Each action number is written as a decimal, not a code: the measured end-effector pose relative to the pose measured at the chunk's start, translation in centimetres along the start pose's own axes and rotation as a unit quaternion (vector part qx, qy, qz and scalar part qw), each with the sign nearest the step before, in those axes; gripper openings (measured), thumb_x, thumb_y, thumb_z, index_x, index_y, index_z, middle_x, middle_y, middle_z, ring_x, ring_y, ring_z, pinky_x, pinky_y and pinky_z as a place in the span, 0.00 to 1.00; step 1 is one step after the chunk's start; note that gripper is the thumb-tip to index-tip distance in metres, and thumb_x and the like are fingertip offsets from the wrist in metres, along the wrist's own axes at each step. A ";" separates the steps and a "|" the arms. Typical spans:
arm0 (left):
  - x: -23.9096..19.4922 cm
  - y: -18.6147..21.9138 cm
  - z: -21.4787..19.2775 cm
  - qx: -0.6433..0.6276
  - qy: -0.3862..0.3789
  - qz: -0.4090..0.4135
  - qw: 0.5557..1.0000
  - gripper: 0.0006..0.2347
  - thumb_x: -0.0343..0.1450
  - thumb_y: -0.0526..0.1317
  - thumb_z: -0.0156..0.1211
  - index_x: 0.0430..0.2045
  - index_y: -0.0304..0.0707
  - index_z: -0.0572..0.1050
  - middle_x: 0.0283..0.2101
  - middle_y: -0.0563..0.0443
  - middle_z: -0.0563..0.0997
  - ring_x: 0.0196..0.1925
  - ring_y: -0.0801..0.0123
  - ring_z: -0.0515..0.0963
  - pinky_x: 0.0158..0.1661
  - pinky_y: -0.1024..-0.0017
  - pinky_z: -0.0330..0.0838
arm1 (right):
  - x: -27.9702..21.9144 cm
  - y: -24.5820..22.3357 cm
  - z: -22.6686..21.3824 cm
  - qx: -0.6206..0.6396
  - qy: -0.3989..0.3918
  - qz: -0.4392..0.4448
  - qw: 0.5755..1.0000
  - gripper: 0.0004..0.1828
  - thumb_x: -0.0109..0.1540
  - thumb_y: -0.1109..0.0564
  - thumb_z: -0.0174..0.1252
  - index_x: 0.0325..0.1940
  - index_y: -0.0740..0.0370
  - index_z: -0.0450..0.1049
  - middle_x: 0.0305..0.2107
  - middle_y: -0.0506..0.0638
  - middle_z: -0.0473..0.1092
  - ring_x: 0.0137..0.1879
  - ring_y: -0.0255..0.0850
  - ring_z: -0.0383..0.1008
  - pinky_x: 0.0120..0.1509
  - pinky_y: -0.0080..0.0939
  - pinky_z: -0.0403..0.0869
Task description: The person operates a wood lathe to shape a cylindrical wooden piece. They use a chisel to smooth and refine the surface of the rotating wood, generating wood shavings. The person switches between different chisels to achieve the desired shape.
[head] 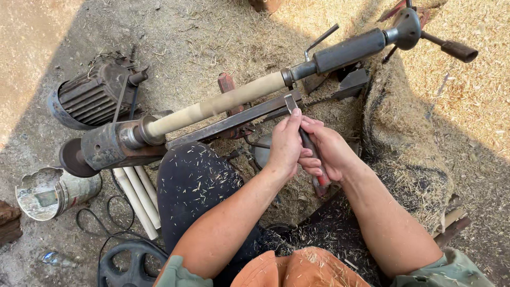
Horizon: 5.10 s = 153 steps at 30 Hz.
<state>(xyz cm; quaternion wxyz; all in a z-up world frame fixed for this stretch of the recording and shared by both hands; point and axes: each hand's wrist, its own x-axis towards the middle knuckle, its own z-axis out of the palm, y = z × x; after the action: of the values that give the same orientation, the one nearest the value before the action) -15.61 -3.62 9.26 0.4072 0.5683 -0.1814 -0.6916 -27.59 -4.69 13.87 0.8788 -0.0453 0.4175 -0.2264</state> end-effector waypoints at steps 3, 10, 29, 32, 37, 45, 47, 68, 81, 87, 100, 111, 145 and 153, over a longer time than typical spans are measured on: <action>0.8 0.7 0.3 -0.082 0.004 -0.007 0.997 0.19 0.82 0.49 0.40 0.32 0.32 0.72 0.37 0.42 0.83 0.33 0.74 0.80 0.39 0.78 0.80 | 1.3 -0.3 -0.5 0.017 -0.034 -0.014 0.999 0.10 0.72 0.46 0.41 0.48 0.46 0.68 0.16 0.43 0.57 0.12 0.29 0.53 0.12 0.30 0.57; 1.5 1.5 -0.4 -0.025 0.004 -0.020 0.999 0.19 0.79 0.50 0.42 0.34 0.34 0.78 0.39 0.47 0.85 0.24 0.82 0.63 0.25 0.84 0.63 | 2.7 -0.3 -0.8 0.008 -0.041 -0.045 0.998 0.16 0.72 0.46 0.43 0.35 0.57 0.60 0.14 0.41 0.56 0.11 0.28 0.51 0.10 0.30 0.54; 2.2 0.8 -0.4 -0.007 0.036 -0.011 0.999 0.21 0.80 0.50 0.41 0.31 0.31 0.76 0.30 0.49 0.81 0.21 0.79 0.66 0.18 0.81 0.66 | 2.6 -0.5 0.8 -0.036 0.025 -0.041 0.998 0.15 0.69 0.45 0.43 0.57 0.50 0.65 0.12 0.40 0.53 0.09 0.28 0.49 0.09 0.30 0.54; 1.1 1.4 0.0 0.011 0.044 -0.039 0.998 0.21 0.80 0.51 0.39 0.33 0.33 0.74 0.29 0.48 0.79 0.18 0.75 0.68 0.15 0.78 0.67 | 2.8 0.0 -0.2 -0.065 0.019 -0.058 0.996 0.17 0.70 0.44 0.43 0.56 0.51 0.68 0.13 0.40 0.55 0.11 0.27 0.50 0.11 0.29 0.55; 0.2 1.0 0.3 0.038 -0.004 0.067 0.997 0.18 0.82 0.47 0.42 0.40 0.29 0.75 0.38 0.47 0.81 0.39 0.80 0.82 0.41 0.83 0.80 | 2.5 2.6 -2.2 -0.470 0.163 -0.311 0.810 0.22 0.78 0.46 0.39 0.47 0.67 0.68 0.23 0.42 0.64 0.25 0.30 0.63 0.28 0.36 0.66; 0.4 1.1 -0.8 -0.018 -0.057 0.046 0.997 0.21 0.83 0.46 0.36 0.41 0.28 0.77 0.47 0.44 0.85 0.28 0.80 0.68 0.33 0.81 0.68 | 1.9 -0.6 -1.6 -0.056 0.000 -0.009 0.998 0.20 0.71 0.43 0.43 0.33 0.59 0.64 0.15 0.45 0.61 0.12 0.33 0.56 0.13 0.33 0.59; 0.6 1.1 -0.8 -0.045 -0.056 0.026 0.997 0.22 0.83 0.47 0.35 0.39 0.28 0.77 0.44 0.43 0.84 0.31 0.78 0.74 0.36 0.79 0.73 | 2.3 -0.3 -1.0 -0.071 -0.001 -0.048 0.996 0.20 0.72 0.43 0.44 0.33 0.59 0.64 0.14 0.44 0.58 0.12 0.30 0.52 0.12 0.32 0.55; 1.7 0.5 -0.6 -0.083 0.034 -0.030 0.996 0.18 0.82 0.50 0.43 0.34 0.32 0.71 0.33 0.44 0.78 0.27 0.68 0.77 0.26 0.69 0.75 | 3.0 0.6 1.3 -0.101 0.116 -0.056 0.986 0.19 0.71 0.43 0.39 0.64 0.43 0.64 0.12 0.41 0.54 0.11 0.28 0.48 0.12 0.29 0.52; 1.6 0.5 -0.8 -0.064 0.021 -0.004 0.998 0.18 0.82 0.49 0.40 0.33 0.33 0.70 0.33 0.45 0.78 0.29 0.71 0.74 0.23 0.75 0.71 | 2.5 0.2 1.8 -0.109 0.101 -0.063 0.987 0.14 0.72 0.45 0.40 0.52 0.54 0.65 0.15 0.42 0.57 0.12 0.28 0.50 0.12 0.30 0.53; 1.8 0.1 -0.7 -0.098 0.030 -0.015 0.995 0.17 0.81 0.48 0.40 0.31 0.33 0.70 0.33 0.43 0.79 0.29 0.68 0.77 0.26 0.72 0.74 | 2.4 -0.3 2.1 -0.129 0.087 -0.071 0.985 0.14 0.72 0.45 0.40 0.47 0.55 0.64 0.13 0.42 0.55 0.11 0.27 0.48 0.11 0.30 0.53; 1.7 0.5 -0.6 -0.088 0.031 -0.014 0.996 0.18 0.81 0.47 0.40 0.33 0.30 0.71 0.34 0.41 0.80 0.33 0.64 0.80 0.34 0.67 0.78 | 2.6 -0.4 2.3 -0.120 0.109 -0.045 0.986 0.16 0.73 0.45 0.39 0.48 0.59 0.63 0.14 0.42 0.56 0.12 0.27 0.50 0.11 0.29 0.53; 2.0 0.4 -0.7 -0.085 0.050 -0.035 0.995 0.13 0.78 0.43 0.39 0.38 0.31 0.69 0.34 0.42 0.80 0.33 0.65 0.81 0.34 0.66 0.79 | 3.0 0.0 1.7 -0.137 0.111 -0.047 0.983 0.18 0.72 0.44 0.39 0.42 0.59 0.66 0.13 0.42 0.55 0.13 0.29 0.50 0.12 0.32 0.54; 2.3 0.2 -0.6 -0.087 0.002 0.007 0.996 0.17 0.83 0.46 0.38 0.33 0.33 0.70 0.37 0.36 0.81 0.36 0.63 0.82 0.39 0.68 0.76 | 2.9 -0.6 0.3 -0.119 0.058 -0.043 0.990 0.18 0.72 0.42 0.41 0.40 0.56 0.63 0.14 0.41 0.54 0.12 0.28 0.47 0.11 0.32 0.52; 2.3 0.4 -0.6 -0.083 -0.011 0.009 0.996 0.17 0.83 0.46 0.36 0.33 0.32 0.70 0.38 0.36 0.80 0.40 0.60 0.83 0.42 0.68 0.78 | 2.5 -1.2 0.4 -0.173 0.067 -0.045 0.982 0.19 0.72 0.42 0.38 0.39 0.57 0.65 0.11 0.42 0.53 0.10 0.29 0.48 0.10 0.32 0.52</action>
<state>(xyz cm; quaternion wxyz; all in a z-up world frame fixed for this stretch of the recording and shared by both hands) -14.99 -5.53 7.95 0.4568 0.5237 -0.1330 -0.7067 -26.35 -6.88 12.61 0.8169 -0.1999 0.5057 -0.1924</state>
